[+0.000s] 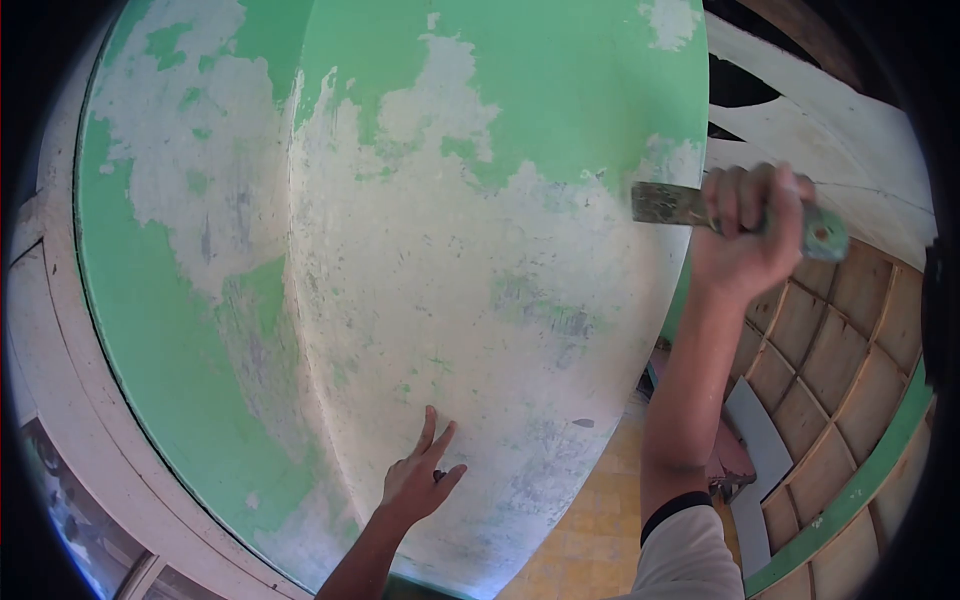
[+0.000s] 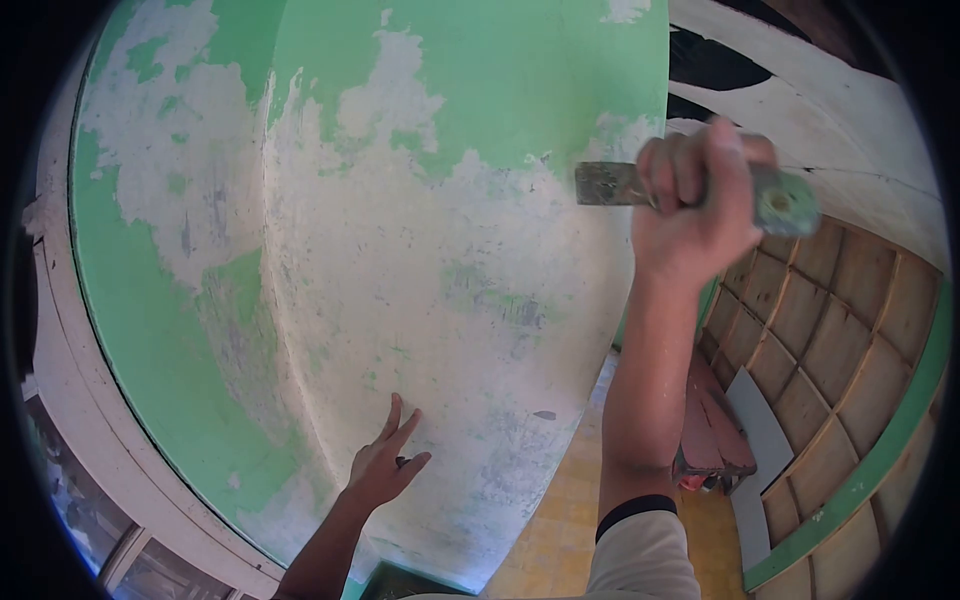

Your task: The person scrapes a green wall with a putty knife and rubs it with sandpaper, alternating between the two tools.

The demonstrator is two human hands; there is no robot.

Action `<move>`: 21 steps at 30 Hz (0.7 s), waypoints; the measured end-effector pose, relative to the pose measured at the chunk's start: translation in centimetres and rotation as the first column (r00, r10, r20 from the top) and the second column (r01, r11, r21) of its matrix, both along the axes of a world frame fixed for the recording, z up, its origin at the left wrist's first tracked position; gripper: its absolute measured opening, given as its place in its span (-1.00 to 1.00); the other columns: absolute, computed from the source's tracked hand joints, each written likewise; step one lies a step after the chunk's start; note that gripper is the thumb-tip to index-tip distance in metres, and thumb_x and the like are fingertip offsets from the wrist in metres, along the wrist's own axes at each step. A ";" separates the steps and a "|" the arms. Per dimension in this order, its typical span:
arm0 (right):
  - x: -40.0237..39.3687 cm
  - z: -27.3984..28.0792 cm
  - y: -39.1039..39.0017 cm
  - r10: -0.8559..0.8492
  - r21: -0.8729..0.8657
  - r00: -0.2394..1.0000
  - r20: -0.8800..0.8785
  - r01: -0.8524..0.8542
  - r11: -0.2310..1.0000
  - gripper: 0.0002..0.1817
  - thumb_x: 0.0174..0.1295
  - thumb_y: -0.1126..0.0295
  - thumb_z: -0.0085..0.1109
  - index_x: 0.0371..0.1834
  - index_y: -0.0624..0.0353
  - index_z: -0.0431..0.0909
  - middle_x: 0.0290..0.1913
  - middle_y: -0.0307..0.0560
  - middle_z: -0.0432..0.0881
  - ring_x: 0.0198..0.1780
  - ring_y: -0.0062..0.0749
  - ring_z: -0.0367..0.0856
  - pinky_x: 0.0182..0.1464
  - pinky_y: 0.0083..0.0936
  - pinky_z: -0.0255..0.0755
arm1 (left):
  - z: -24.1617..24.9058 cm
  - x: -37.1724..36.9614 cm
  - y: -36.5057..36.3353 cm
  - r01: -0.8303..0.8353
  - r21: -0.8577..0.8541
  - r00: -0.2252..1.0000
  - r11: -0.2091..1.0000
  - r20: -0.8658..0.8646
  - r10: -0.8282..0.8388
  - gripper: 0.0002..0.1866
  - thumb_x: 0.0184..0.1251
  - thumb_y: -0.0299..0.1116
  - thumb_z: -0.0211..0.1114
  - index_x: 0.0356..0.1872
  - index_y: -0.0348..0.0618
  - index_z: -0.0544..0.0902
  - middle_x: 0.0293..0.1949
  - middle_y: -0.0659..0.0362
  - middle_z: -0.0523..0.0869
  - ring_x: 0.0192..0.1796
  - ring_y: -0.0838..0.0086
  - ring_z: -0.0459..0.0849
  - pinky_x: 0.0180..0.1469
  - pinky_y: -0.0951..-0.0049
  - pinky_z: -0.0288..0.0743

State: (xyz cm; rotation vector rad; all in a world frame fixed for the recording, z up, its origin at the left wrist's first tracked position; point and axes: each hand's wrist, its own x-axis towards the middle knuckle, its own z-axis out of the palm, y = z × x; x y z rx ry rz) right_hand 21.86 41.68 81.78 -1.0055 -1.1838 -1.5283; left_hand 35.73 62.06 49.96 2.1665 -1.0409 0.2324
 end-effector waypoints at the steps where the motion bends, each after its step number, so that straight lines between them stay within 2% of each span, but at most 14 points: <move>1: -0.7 -0.3 0.2 0.013 -0.050 0.998 0.056 -0.010 0.999 -0.80 0.22 0.49 0.01 -0.54 0.02 0.30 -0.72 -0.34 0.08 -0.74 -0.64 -0.01 -0.62 -0.56 0.00 | -0.2 0.2 -0.1 -0.003 -0.005 1.000 1.000 0.002 0.003 -0.28 0.21 -0.05 0.26 0.38 -0.02 0.26 0.49 -0.02 -0.04 -0.32 0.23 0.71 -0.12 0.22 0.54; 4: 0.6 -0.1 -0.6 0.031 0.044 0.996 0.086 -0.035 0.998 -0.80 0.22 0.49 0.01 -0.54 0.02 0.29 -0.72 -0.34 0.09 -0.74 -0.65 -0.01 -0.63 -0.56 0.00 | -0.8 0.4 -0.3 0.010 -0.054 0.999 0.998 0.045 -0.008 -0.29 0.21 -0.06 0.26 0.37 -0.01 0.28 0.49 -0.01 -0.03 -0.36 0.24 0.71 -0.12 0.23 0.54; 5: 2.2 -0.3 -0.2 -0.106 0.098 0.992 -0.062 0.112 0.989 -0.83 0.23 0.41 0.00 -0.53 -0.02 0.36 -0.69 -0.38 0.09 -0.70 -0.66 -0.01 -0.55 -0.58 0.01 | -0.6 0.3 -0.2 0.012 -0.041 0.999 0.999 0.033 -0.011 -0.30 0.23 -0.05 0.25 0.38 0.00 0.27 0.49 -0.01 -0.04 -0.33 0.22 0.72 -0.13 0.21 0.55; 7: 1.8 -0.4 -0.1 -0.102 0.087 0.994 -0.024 0.104 0.991 -0.83 0.23 0.45 0.00 -0.52 0.01 0.33 -0.70 -0.36 0.09 -0.72 -0.66 -0.01 -0.59 -0.57 0.01 | -0.2 0.2 0.0 0.013 -0.029 1.000 1.000 0.025 -0.012 -0.30 0.24 -0.04 0.23 0.38 0.01 0.25 0.49 0.00 -0.04 -0.30 0.20 0.72 -0.15 0.19 0.55; 10: -0.3 -0.9 0.5 -0.027 0.028 0.999 0.046 0.025 0.999 -0.82 0.23 0.50 0.01 -0.52 0.02 0.31 -0.71 -0.34 0.10 -0.73 -0.65 0.02 -0.63 -0.55 0.01 | 0.0 0.3 0.0 0.017 -0.025 1.000 1.000 -0.018 -0.018 -0.29 0.21 -0.06 0.27 0.36 -0.03 0.29 0.48 -0.01 -0.02 -0.33 0.23 0.71 -0.11 0.24 0.54; 12: -1.3 -1.4 0.4 0.104 -0.056 0.986 0.132 -0.097 0.994 -0.81 0.23 0.49 0.02 -0.52 0.01 0.31 -0.71 -0.34 0.10 -0.73 -0.64 0.04 -0.62 -0.55 0.02 | -0.9 0.6 -0.2 0.027 -0.078 0.998 0.997 0.052 -0.023 -0.29 0.21 -0.06 0.26 0.36 -0.05 0.29 0.49 -0.01 -0.04 -0.32 0.24 0.71 -0.11 0.24 0.54; 13: -0.2 -1.0 -0.1 -0.015 0.040 0.995 0.094 0.011 0.999 -0.83 0.24 0.47 0.00 -0.51 0.01 0.33 -0.72 -0.34 0.09 -0.72 -0.64 0.04 -0.61 -0.56 0.03 | -0.7 0.3 -0.2 0.029 -0.071 0.998 0.997 0.049 -0.026 -0.29 0.21 -0.06 0.26 0.36 -0.05 0.29 0.49 -0.01 -0.04 -0.32 0.24 0.71 -0.11 0.24 0.54; 14: 1.0 -0.8 -0.2 -0.019 0.049 0.996 0.092 0.014 0.999 -0.83 0.24 0.47 0.00 -0.51 0.01 0.33 -0.72 -0.34 0.09 -0.72 -0.64 0.04 -0.61 -0.56 0.03 | -0.1 -0.1 -0.1 0.014 -0.036 0.999 0.999 0.033 -0.013 -0.29 0.22 -0.05 0.26 0.37 -0.05 0.28 0.49 -0.01 -0.05 -0.31 0.24 0.71 -0.11 0.24 0.54; 16: 3.0 -0.5 0.1 -0.015 0.165 0.994 -0.106 0.033 0.986 -0.81 0.27 0.44 -0.06 -0.53 0.02 0.31 -0.72 -0.35 0.08 -0.73 -0.64 0.03 -0.62 -0.57 0.02 | 0.2 -0.2 0.0 -0.005 0.002 1.000 1.000 0.024 0.005 -0.29 0.22 -0.05 0.26 0.37 -0.06 0.28 0.49 -0.01 -0.06 -0.29 0.24 0.71 -0.11 0.24 0.54; 17: 2.5 -0.5 0.3 -0.094 0.111 0.994 -0.055 0.100 0.989 -0.80 0.26 0.45 -0.02 -0.53 0.04 0.28 -0.73 -0.35 0.09 -0.74 -0.65 0.01 -0.63 -0.59 -0.01 | 0.2 -0.1 0.0 0.008 -0.004 1.000 1.000 0.008 -0.008 -0.29 0.22 -0.05 0.26 0.37 -0.06 0.28 0.49 -0.01 -0.07 -0.27 0.22 0.71 -0.11 0.24 0.54; 18: 1.6 -0.9 0.7 -0.092 0.113 0.994 -0.056 0.098 0.989 -0.80 0.26 0.45 -0.02 -0.53 0.04 0.28 -0.73 -0.35 0.09 -0.74 -0.65 0.01 -0.63 -0.59 -0.01 | 0.1 -0.1 0.1 0.023 -0.007 1.000 1.000 -0.012 -0.023 -0.28 0.22 -0.04 0.25 0.37 -0.06 0.27 0.49 -0.01 -0.08 -0.25 0.21 0.71 -0.11 0.23 0.54; 20: -0.1 -1.4 1.0 0.060 -0.049 0.989 0.134 -0.054 0.997 -0.80 0.20 0.49 0.07 -0.52 0.06 0.28 -0.73 -0.33 0.12 -0.74 -0.66 -0.01 -0.64 -0.58 -0.03 | -0.6 0.5 -0.1 0.026 -0.031 0.999 0.999 0.031 -0.025 -0.28 0.22 -0.04 0.25 0.37 -0.06 0.27 0.49 -0.01 -0.08 -0.25 0.20 0.71 -0.11 0.23 0.54; 21: -0.3 -1.4 0.5 0.068 -0.047 0.986 0.154 -0.062 0.997 -0.81 0.17 0.52 0.11 -0.50 0.06 0.31 -0.73 -0.33 0.14 -0.74 -0.67 0.00 -0.64 -0.57 -0.03 | -0.7 0.5 -0.2 0.031 -0.051 0.997 0.998 0.070 -0.028 -0.28 0.22 -0.04 0.25 0.38 -0.06 0.26 0.49 -0.01 -0.07 -0.25 0.18 0.71 -0.11 0.23 0.54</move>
